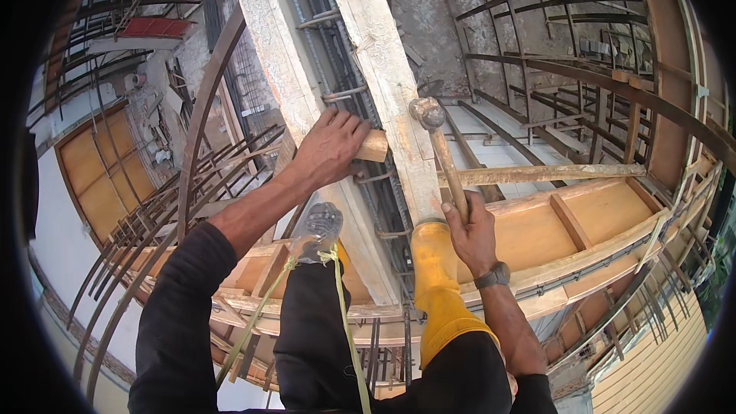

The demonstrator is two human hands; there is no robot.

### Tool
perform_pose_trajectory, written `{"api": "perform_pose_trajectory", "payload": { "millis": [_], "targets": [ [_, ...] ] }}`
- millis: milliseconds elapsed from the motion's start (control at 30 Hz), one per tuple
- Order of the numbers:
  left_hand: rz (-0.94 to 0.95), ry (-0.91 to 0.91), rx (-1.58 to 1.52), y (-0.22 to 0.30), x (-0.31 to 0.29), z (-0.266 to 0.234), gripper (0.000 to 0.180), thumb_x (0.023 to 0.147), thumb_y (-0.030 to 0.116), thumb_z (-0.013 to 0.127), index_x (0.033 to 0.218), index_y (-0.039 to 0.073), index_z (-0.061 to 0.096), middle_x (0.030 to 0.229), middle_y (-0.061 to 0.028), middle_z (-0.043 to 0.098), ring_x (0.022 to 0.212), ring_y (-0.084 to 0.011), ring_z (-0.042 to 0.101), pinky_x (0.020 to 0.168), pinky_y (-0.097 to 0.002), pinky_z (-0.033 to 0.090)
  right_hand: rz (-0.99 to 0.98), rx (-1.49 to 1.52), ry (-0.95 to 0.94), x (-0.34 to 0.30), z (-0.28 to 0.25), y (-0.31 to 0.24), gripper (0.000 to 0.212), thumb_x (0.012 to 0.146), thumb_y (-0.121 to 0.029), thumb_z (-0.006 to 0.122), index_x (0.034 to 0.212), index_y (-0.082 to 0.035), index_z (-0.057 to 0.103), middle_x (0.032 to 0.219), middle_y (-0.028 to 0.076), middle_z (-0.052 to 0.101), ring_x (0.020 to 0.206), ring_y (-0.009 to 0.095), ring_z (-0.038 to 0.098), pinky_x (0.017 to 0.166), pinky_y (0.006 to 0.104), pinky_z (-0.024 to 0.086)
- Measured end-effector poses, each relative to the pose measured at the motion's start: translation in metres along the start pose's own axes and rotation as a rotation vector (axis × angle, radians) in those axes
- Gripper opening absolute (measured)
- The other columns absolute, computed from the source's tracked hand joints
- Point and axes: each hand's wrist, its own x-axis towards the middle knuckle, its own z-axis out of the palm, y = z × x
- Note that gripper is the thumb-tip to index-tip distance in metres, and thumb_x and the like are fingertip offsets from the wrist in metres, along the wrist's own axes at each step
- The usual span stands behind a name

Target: The person stands on a construction beam and uses a hammer to drive a wooden wedge into the gap between a wooden frame and a steel reinforcement rebar structure.

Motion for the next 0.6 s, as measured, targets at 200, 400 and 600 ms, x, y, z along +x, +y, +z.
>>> {"api": "perform_pose_trajectory", "payload": {
  "millis": [200, 400, 600],
  "targets": [
    [0.099, -0.284, 0.166, -0.015, 0.024, 0.009, 0.036, 0.069, 0.012, 0.072, 0.102, 0.001, 0.064, 0.101, -0.0136, 0.065, 0.104, -0.0288, 0.060, 0.093, -0.0399, 0.047, 0.082, 0.136, -0.088, 0.017, 0.012, -0.002, 0.029, 0.100, -0.025, 0.068, 0.109, 0.001, 0.058, 0.073, 0.010, 0.064, 0.063, 0.016, 0.058, 0.060, 0.0344, 0.048],
    [-0.084, 0.011, 0.080, 0.009, 0.013, 0.017, 0.039, 0.064, 0.013, 0.075, 0.100, 0.003, 0.064, 0.098, -0.0123, 0.067, 0.100, -0.0291, 0.061, 0.091, -0.0400, 0.045, 0.163, 0.257, -0.068, 0.034, 0.010, 0.003, 0.033, 0.101, -0.026, 0.068, 0.112, 0.003, 0.057, 0.083, 0.012, 0.068, 0.074, 0.016, 0.062, 0.066, 0.0327, 0.051],
    [-0.019, -0.149, 0.187, -0.009, 0.030, 0.003, 0.035, 0.064, 0.015, 0.076, 0.096, 0.003, 0.066, 0.097, -0.0110, 0.069, 0.101, -0.0277, 0.061, 0.092, -0.0371, 0.044, 0.258, 0.356, -0.126, 0.036, 0.025, 0.006, 0.032, 0.102, -0.026, 0.067, 0.114, 0.001, 0.057, 0.077, 0.002, 0.059, 0.067, 0.010, 0.051, 0.059, 0.0291, 0.044]
  ]
}}
